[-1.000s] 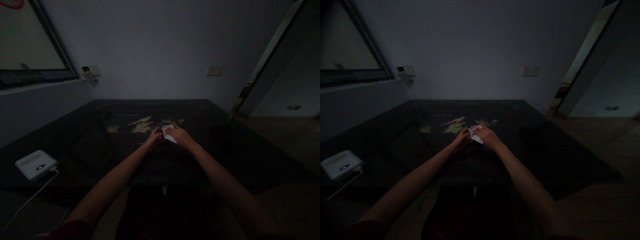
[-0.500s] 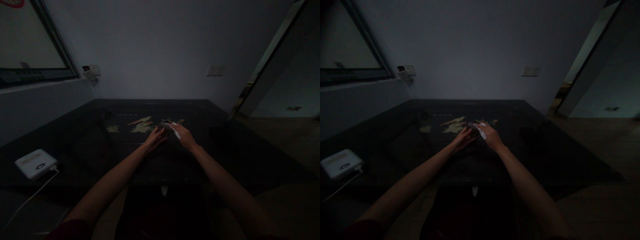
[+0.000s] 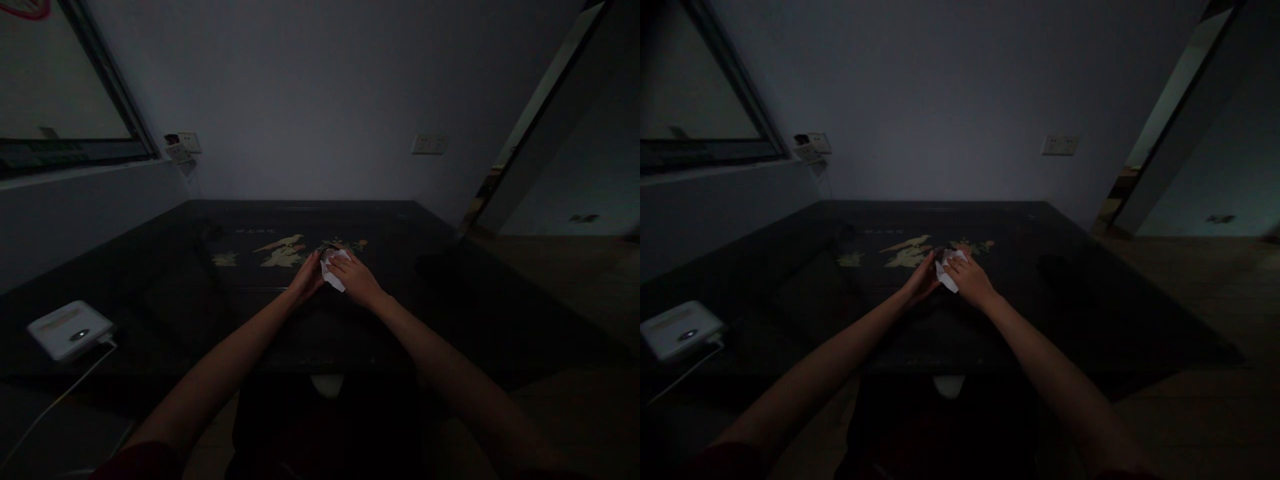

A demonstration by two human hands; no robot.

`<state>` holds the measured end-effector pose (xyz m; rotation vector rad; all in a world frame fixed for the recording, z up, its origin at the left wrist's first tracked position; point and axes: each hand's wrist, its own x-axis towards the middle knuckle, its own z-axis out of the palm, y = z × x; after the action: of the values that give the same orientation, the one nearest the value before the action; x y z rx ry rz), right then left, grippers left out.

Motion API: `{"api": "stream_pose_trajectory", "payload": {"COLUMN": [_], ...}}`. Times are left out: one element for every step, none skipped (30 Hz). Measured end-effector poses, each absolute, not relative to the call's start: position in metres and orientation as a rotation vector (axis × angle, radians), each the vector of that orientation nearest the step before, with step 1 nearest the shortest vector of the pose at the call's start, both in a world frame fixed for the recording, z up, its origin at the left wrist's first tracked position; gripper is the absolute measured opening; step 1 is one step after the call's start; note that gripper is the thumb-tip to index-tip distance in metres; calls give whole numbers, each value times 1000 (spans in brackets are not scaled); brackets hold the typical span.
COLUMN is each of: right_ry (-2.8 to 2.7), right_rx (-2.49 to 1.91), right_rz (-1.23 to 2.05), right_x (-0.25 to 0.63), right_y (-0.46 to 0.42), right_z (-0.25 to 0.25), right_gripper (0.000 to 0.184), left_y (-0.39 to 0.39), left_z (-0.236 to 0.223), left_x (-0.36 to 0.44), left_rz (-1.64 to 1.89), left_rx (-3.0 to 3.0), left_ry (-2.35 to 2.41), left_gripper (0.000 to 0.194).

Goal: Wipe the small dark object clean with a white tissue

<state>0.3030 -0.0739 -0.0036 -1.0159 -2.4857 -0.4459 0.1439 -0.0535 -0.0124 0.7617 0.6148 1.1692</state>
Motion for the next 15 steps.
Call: {"api": "stream_pose_trajectory", "payload": {"right_ry": [-2472,-2456,-2439,-2424,-2412,-2403,-2397,-2393,-2391,-2388,-2383,-2376,-2369,-2365,-2365], "right_rx": [-1037,-1056,-1071,-1084,-1093,-1101,-1109,-1115,-1121,-1123,-1121,-1111,-1094,-1070,-1044], "right_rz": [-473,-496,-513,-524,-528,-526,-516,-500,-475,-442,-403,-364,-332,-311,-304], "right_x": [301,300,298,296,294,293,292,292,292,293,294,295,296,296,297], "right_y": [-76,-78,-80,-82,-84,-85,-86,-86,-86,-85,-84,-83,-82,-82,-81], "right_z": [-3,-3,-3,-3,-3,-3,-3,-4,-4,-5,-6,-6,-7,-7,-7], "right_gripper": [39,39,39,40,40,41,41,41,42,43,44,45,46,45,43], "left_y": [-54,-55,-55,-56,-56,-56,-57,-57,-57,-57,-58,-58,-58,-57,-57], "left_z": [-13,-13,-14,-14,-15,-15,-15,-15,-15,-14,-14,-15,-15,-15,-16], "left_x": [144,144,144,145,145,145,145,144,144,143,142,142,141,141,141], "left_rz": [1174,1183,1197,1212,1223,1228,1230,1233,1234,1235,1236,1239,1240,1241,1246], "left_rx": [791,818,842,861,875,886,892,896,897,893,884,873,865,858,848], "left_ry": [634,655,677,702,724,740,752,756,748,730,712,702,693,687,686], "left_gripper": [41,40,39,38,38,38,39,39,38,38,38,38,39,41,42]}}
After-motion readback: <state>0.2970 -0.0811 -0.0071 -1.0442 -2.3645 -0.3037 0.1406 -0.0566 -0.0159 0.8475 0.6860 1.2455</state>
